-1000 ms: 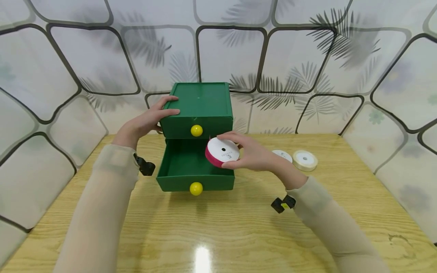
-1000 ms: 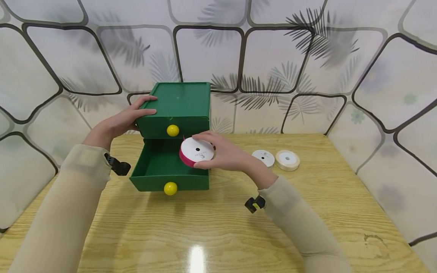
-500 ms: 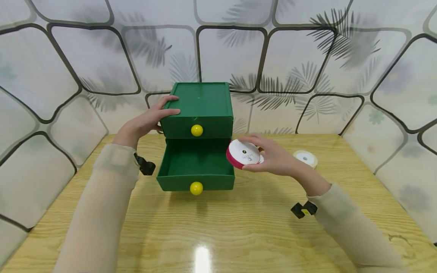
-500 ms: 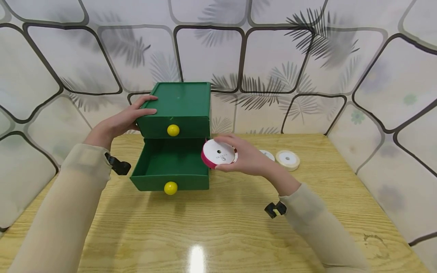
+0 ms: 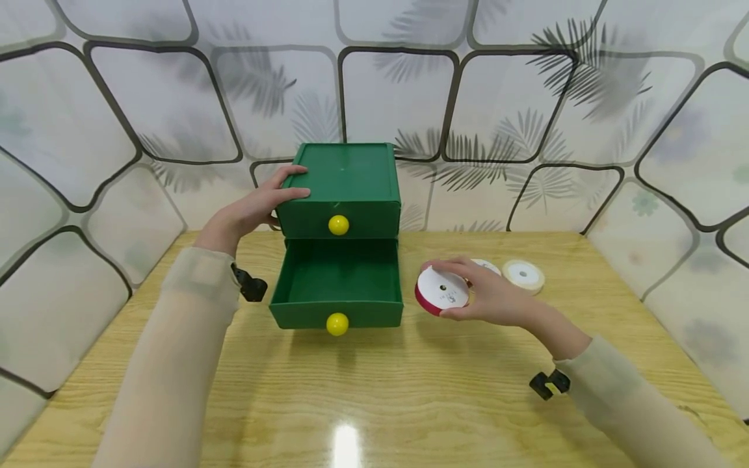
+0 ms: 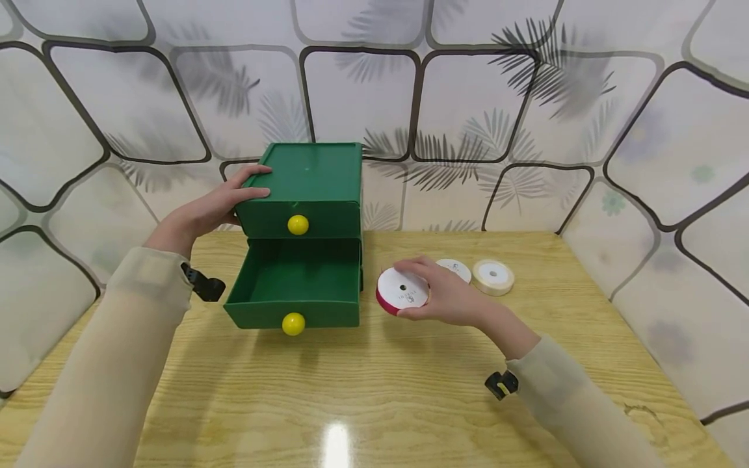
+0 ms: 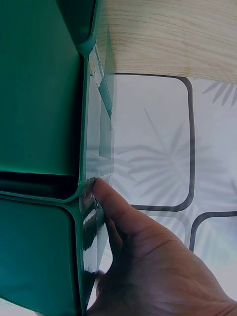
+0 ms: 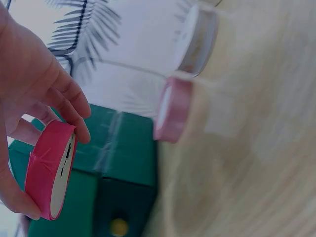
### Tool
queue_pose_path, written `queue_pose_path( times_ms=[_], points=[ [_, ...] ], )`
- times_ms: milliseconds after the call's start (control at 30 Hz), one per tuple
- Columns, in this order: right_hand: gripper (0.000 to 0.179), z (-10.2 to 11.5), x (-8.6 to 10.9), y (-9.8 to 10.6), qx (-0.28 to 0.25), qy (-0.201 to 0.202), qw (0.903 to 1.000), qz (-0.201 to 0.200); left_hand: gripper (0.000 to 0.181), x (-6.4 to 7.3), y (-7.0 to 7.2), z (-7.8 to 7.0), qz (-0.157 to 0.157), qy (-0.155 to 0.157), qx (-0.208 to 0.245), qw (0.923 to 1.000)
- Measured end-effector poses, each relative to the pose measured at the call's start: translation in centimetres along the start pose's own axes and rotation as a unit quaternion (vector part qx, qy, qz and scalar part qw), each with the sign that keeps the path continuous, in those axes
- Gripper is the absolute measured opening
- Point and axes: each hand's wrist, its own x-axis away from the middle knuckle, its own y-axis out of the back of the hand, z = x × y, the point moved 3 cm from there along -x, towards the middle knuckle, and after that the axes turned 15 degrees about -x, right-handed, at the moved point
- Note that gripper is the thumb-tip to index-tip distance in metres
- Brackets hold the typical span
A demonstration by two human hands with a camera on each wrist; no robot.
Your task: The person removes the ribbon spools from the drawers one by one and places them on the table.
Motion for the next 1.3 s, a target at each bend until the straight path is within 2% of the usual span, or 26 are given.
queue_pose_path(
  times_ms=[233,467,733,967,1300],
  points=[
    [0.073,-2.8,1.4,-0.8,0.037,-0.031,0.9988,0.012,0.072,0.1,0.0,-0.3,0.002,-0.001,-0.002,1.0000],
    [0.073,-4.5,1.5,-1.7,0.044,-0.035,0.9981,0.024,0.072,0.1,0.0,-0.3,0.002,0.002,-0.002,1.0000],
    [0.071,-5.4,1.1,-2.3,0.048,-0.034,0.9975,0.040,0.071,0.0,0.0,0.0,-0.003,0.003,-0.002,1.0000],
    [0.073,-6.1,0.7,-2.5,0.046,-0.051,0.9961,0.055,0.072,0.1,0.0,0.0,-0.001,0.002,-0.003,1.0000],
    [0.079,-6.2,0.4,-2.8,0.036,-0.060,0.9956,0.063,0.071,0.0,0.0,0.1,-0.001,0.002,-0.002,1.0000]
  ],
)
